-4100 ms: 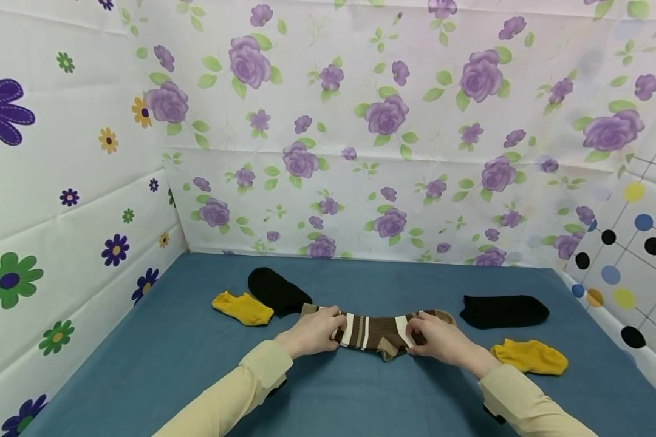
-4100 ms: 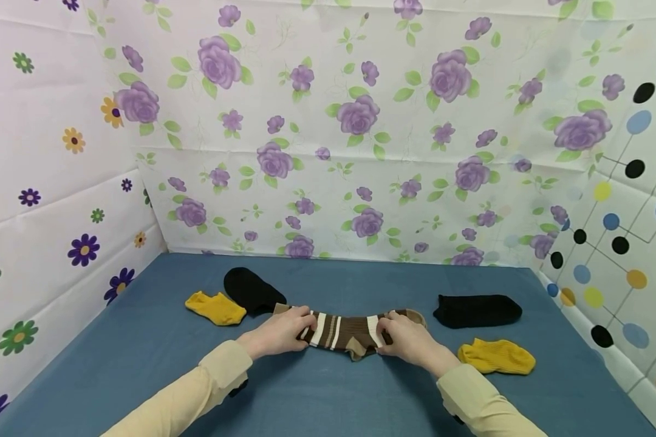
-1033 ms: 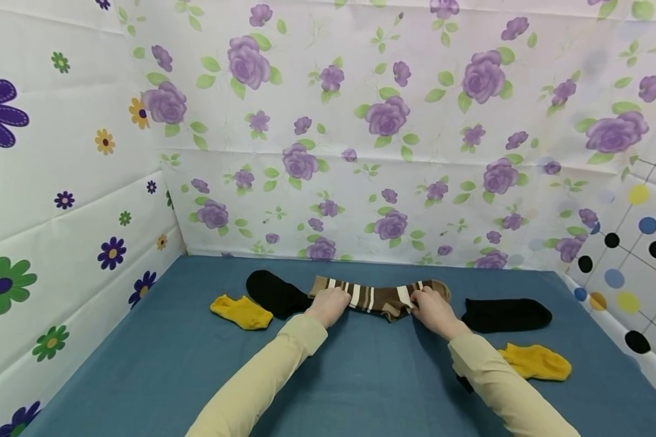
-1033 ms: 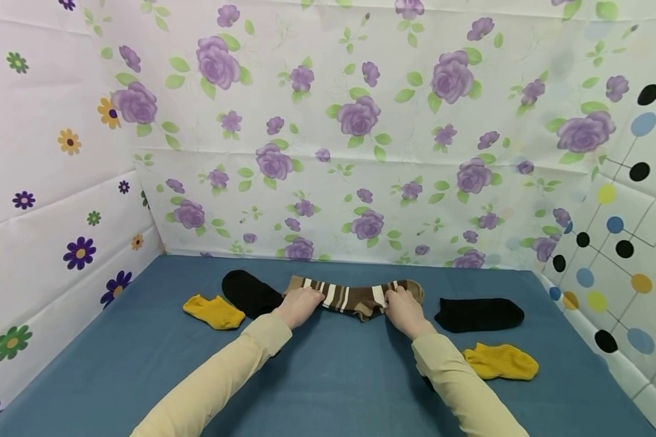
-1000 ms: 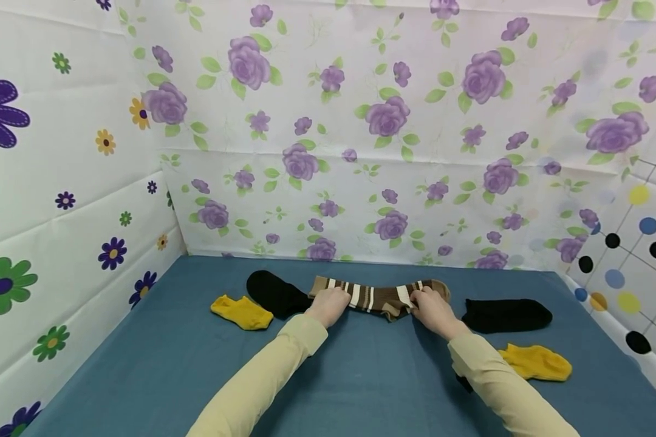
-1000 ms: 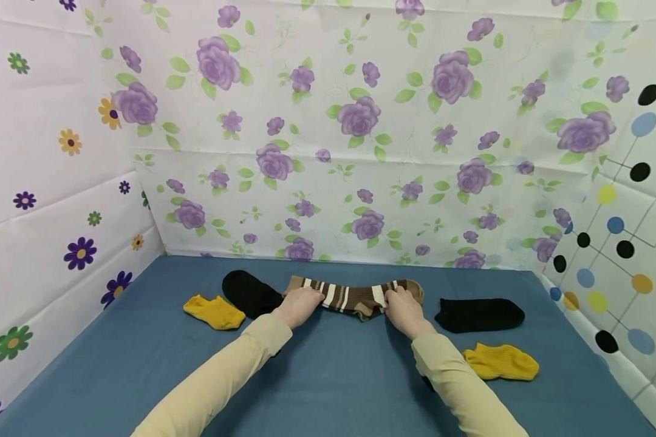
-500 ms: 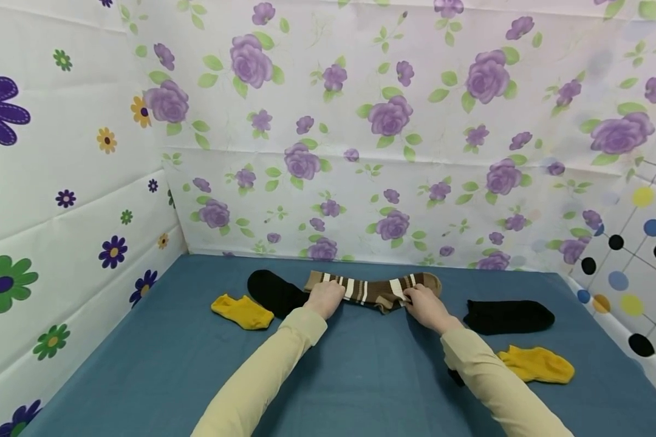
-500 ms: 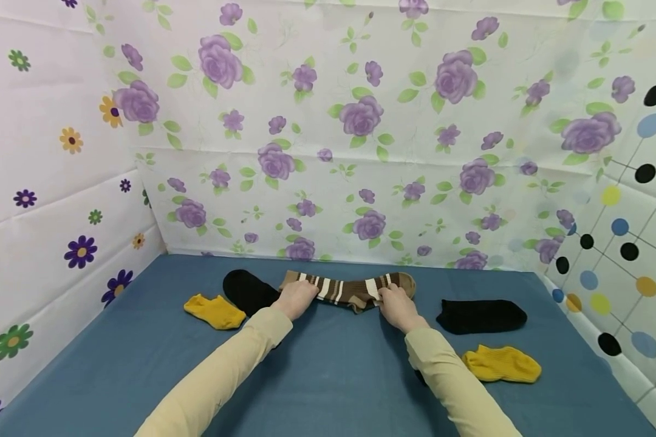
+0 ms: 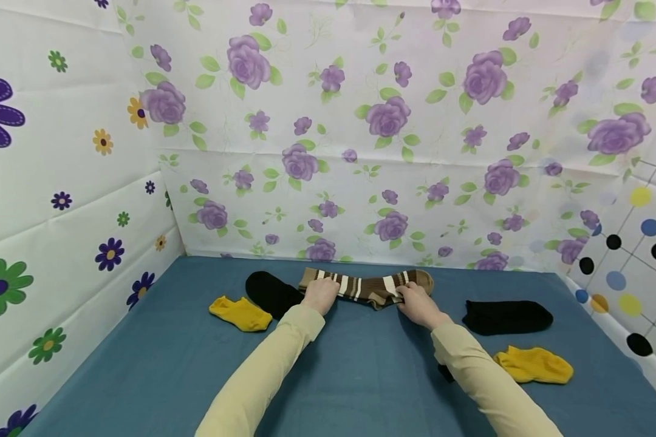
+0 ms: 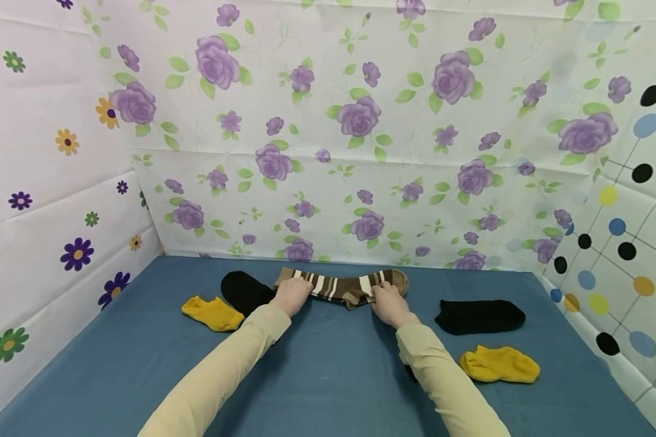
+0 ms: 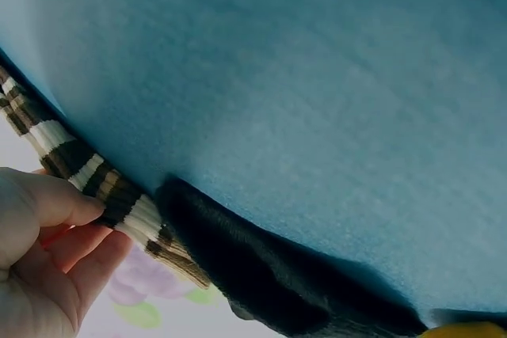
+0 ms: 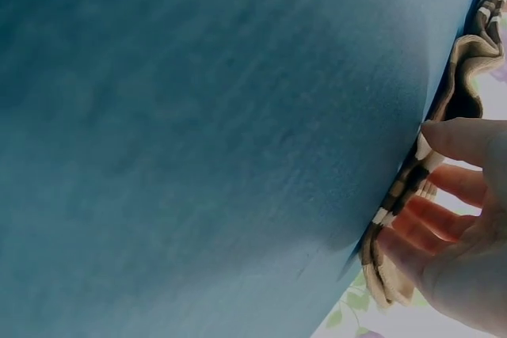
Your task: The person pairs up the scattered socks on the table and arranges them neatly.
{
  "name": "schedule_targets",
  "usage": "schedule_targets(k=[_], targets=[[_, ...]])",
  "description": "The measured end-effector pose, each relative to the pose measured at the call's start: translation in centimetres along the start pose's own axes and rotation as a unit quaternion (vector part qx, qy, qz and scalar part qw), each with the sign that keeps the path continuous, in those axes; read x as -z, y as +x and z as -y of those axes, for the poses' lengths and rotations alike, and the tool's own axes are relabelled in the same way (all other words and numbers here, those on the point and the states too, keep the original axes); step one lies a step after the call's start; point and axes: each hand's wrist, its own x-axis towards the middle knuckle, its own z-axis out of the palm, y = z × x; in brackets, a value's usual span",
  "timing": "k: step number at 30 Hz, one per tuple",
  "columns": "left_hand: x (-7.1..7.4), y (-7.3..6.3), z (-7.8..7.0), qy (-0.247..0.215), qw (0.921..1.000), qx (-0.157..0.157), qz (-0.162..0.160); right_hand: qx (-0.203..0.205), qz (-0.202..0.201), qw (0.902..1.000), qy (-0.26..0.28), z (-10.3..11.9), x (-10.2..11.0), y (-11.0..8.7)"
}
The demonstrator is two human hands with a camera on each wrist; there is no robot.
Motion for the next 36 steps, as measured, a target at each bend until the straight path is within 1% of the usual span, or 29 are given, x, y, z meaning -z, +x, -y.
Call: schedule_targets(k=[12, 19, 21, 22, 23, 24, 26, 28, 29, 30, 31, 32, 33, 34, 35, 36], targets=[[-0.3, 0.7, 0.1, 0.002, 0.9997, 0.023, 0.005, 0.012, -0.003, 0.9999, 0.007, -0.2, -0.2, 0.6], [-0.3, 0.6, 0.0, -0.027, 0.9989, 0.038, 0.01, 0.008, 0.001, 0.9999, 0.007, -0.3, -0.2, 0.6], [-0.3, 0.6, 0.0, -0.036, 0.9983, 0.041, 0.02, 0.007, 0.001, 1.0, 0.004, -0.3, -0.3, 0.6], [0.3, 0.3, 0.0, -0.039, 0.9982, 0.04, 0.024, 0.008, 0.001, 1.0, 0.002, -0.3, -0.3, 0.6], [0.3, 0.2, 0.0, -0.043, 0.998, 0.037, 0.026, 0.008, 0.001, 1.0, 0.0, -0.3, -0.3, 0.6], [0.1, 0.4, 0.1, -0.049, 0.9973, 0.039, 0.039, 0.008, 0.001, 1.0, -0.002, -0.2, -0.3, 0.6], [-0.9, 0.5, 0.5, -0.052, 0.9975, 0.031, 0.038, 0.007, 0.0, 1.0, -0.006, -0.2, -0.3, 0.6], [-5.2, 2.0, 1.4, -0.046, 0.9988, 0.007, 0.01, 0.005, -0.001, 1.0, -0.008, -0.2, -0.4, 0.7], [-6.8, 2.8, 1.7, -0.048, 0.9986, 0.008, 0.017, 0.005, -0.001, 1.0, -0.008, -0.2, -0.4, 0.7], [-8.0, 3.3, 1.9, -0.05, 0.9985, 0.008, 0.023, 0.005, 0.0, 1.0, -0.008, -0.1, -0.4, 0.6], [-8.5, 3.4, 2.0, -0.049, 0.9987, 0.001, 0.014, 0.006, 0.0, 0.9999, -0.009, -0.2, -0.4, 0.6], [-8.2, 3.3, 1.9, -0.053, 0.9985, -0.001, 0.017, 0.006, 0.002, 0.9999, -0.008, -0.2, -0.4, 0.6], [-7.6, 3.1, 1.7, -0.056, 0.9982, -0.001, 0.022, 0.006, 0.003, 1.0, -0.007, -0.2, -0.4, 0.6], [-4.9, 2.1, 1.3, -0.063, 0.9972, 0.007, 0.04, 0.005, 0.005, 1.0, -0.006, -0.2, -0.4, 0.5], [-3.0, 1.5, 0.9, -0.069, 0.9955, 0.017, 0.062, 0.005, 0.007, 1.0, -0.005, -0.2, -0.4, 0.5], [-2.1, 1.2, 0.8, -0.072, 0.9949, 0.017, 0.068, 0.005, 0.007, 0.9999, -0.005, -0.2, -0.3, 0.5]])
